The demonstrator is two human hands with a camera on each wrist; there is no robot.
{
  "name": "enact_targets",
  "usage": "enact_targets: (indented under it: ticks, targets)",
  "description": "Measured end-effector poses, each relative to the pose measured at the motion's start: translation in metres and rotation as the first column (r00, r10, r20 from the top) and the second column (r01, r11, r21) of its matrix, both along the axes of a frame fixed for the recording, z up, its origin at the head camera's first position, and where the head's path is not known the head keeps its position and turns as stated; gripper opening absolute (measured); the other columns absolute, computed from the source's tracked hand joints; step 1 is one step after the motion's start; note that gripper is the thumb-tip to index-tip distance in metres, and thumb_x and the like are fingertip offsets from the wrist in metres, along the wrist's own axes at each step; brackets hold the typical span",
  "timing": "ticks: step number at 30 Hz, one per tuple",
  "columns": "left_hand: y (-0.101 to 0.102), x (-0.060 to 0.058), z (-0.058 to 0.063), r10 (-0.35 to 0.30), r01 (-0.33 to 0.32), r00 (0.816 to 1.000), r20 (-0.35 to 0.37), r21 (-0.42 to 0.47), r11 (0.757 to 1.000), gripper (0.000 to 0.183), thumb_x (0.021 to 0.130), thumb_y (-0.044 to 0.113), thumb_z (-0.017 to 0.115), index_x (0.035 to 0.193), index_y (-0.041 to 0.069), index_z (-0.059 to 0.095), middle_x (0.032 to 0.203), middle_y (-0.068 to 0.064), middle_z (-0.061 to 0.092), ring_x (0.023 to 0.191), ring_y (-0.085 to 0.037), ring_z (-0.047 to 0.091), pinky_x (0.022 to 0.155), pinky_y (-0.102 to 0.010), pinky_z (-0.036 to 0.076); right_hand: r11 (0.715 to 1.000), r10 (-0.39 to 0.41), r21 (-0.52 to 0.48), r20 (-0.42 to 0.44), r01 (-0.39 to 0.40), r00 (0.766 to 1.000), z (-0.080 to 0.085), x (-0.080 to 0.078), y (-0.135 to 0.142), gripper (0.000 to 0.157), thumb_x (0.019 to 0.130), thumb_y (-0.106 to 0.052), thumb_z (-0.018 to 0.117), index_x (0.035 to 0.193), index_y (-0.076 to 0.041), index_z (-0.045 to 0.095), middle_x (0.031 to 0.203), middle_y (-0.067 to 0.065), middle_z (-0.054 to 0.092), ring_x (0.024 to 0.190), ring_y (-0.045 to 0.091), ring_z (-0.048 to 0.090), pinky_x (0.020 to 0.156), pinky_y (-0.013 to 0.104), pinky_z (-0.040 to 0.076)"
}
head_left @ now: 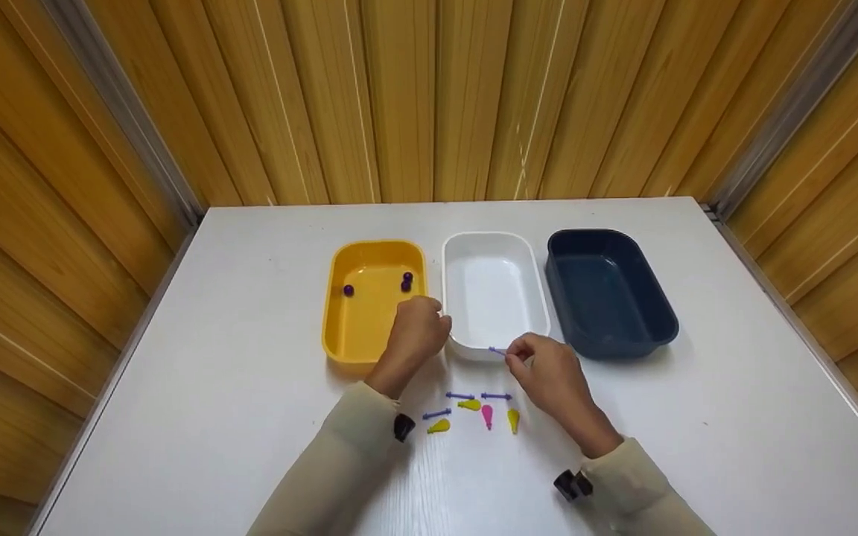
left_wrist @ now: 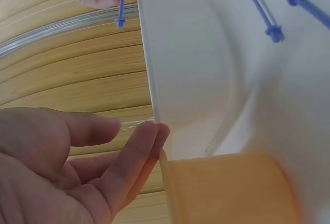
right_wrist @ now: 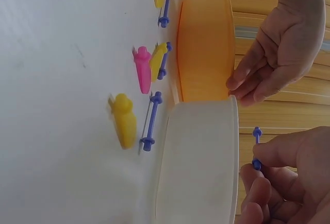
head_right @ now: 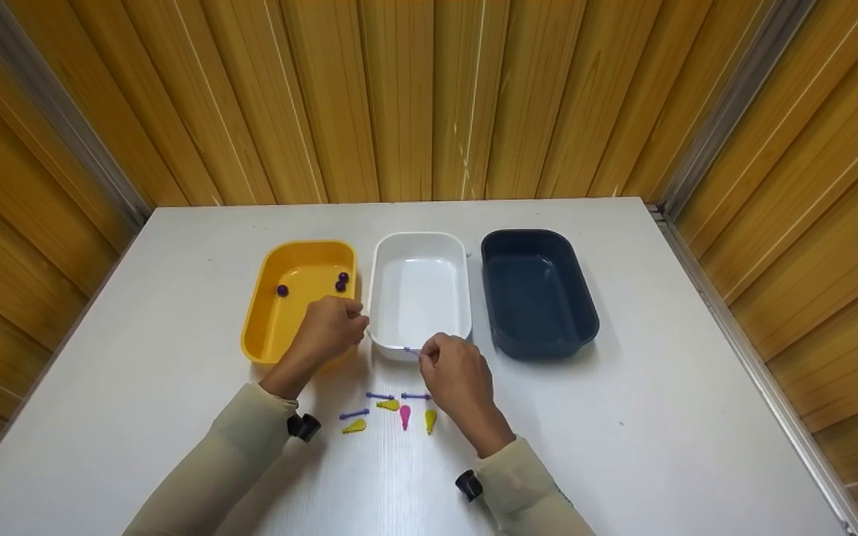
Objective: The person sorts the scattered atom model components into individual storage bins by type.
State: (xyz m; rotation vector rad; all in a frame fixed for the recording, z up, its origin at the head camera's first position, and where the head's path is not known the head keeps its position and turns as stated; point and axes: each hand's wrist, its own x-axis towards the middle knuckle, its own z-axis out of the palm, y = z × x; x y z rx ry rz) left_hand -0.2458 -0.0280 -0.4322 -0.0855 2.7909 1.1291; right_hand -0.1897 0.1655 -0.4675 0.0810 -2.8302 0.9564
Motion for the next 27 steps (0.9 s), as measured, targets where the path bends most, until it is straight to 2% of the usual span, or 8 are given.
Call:
enact_targets:
  ticks: [5,11,17,27]
  targets:
    - [0.005,-0.005,-0.003,-0.014,0.014,1.0,-0.008,-0.02,1.0,0.019,0.097,0.01,0.061,0.103,-0.001,0.075,0.07,-0.007,0.058,0.062,-0.02,0.058,0.05,-0.023,0.042,1.0,-0.005,-0.008,-0.035,0.005,0.999,0.001,-0.003,0.005,0.003,0.088,-0.013,0.074,0.085,-0.013,0.073,0.078,0.001,0.069,0.071,0.015,0.057,0.065,0.028,0.045]
    - [0.012,-0.01,-0.005,0.006,-0.006,1.0,0.003,-0.056,0.998,0.022,0.098,0.004,0.057,0.111,-0.003,0.072,0.075,-0.009,0.061,0.063,-0.021,0.06,0.049,-0.023,0.041,1.0,-0.02,-0.004,-0.047,0.02,0.999,0.003,-0.006,0.009,0.003,0.089,-0.012,0.073,0.086,-0.011,0.073,0.078,0.002,0.069,0.072,0.017,0.058,0.065,0.029,0.046]
    - [0.017,-0.012,-0.008,-0.004,0.001,1.0,-0.031,-0.102,0.995,0.021,0.095,-0.001,0.059,0.11,-0.004,0.073,0.077,-0.01,0.064,0.067,-0.022,0.061,0.052,-0.023,0.042,0.999,-0.045,0.007,-0.053,0.045,0.998,0.004,-0.01,0.013,0.004,0.089,-0.011,0.072,0.086,-0.009,0.073,0.077,0.004,0.07,0.071,0.018,0.059,0.063,0.03,0.046]
    - [0.02,-0.01,-0.009,-0.009,0.005,0.999,-0.031,-0.113,0.994,0.02,0.096,0.003,0.062,0.112,-0.003,0.073,0.079,-0.009,0.066,0.067,-0.021,0.062,0.052,-0.022,0.041,0.997,-0.074,0.029,-0.082,0.076,0.994,0.002,-0.015,0.017,0.006,0.088,-0.013,0.072,0.086,-0.008,0.074,0.078,0.006,0.072,0.071,0.022,0.063,0.066,0.037,0.05]
